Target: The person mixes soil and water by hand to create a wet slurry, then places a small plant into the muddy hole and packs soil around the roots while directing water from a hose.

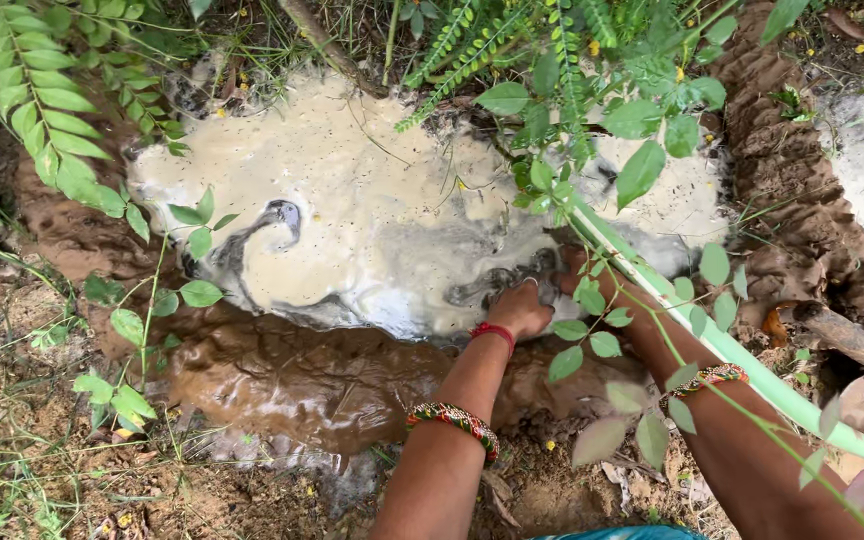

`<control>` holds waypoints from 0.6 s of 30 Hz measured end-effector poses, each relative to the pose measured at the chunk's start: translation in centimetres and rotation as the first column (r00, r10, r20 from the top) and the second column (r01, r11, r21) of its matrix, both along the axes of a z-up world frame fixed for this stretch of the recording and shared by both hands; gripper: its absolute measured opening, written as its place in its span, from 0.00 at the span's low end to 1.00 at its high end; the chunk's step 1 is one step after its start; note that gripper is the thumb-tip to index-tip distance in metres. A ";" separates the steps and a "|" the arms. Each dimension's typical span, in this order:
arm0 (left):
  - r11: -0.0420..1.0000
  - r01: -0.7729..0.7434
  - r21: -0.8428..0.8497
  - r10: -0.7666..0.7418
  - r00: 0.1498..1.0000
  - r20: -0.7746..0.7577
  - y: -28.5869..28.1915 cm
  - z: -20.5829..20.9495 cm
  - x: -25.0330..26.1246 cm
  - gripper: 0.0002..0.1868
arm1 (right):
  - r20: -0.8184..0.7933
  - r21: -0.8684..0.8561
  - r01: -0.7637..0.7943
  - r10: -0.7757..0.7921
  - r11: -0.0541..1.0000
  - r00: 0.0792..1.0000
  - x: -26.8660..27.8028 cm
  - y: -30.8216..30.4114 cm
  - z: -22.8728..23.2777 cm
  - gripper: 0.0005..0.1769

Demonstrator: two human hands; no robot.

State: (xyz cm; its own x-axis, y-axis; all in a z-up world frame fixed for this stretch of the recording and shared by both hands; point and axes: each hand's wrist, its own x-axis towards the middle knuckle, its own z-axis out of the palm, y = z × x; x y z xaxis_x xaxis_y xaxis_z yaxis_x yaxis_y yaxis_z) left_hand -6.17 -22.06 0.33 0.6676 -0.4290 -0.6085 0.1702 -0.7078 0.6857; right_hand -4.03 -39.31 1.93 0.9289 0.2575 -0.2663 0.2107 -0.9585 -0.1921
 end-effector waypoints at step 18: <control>0.986 0.157 -0.052 -0.153 0.986 0.070 -2.7 -4.0 0.5 0.19 | -0.259 -0.234 -0.115 0.052 0.965 0.965 -4.5 -2.3 1.4 0.23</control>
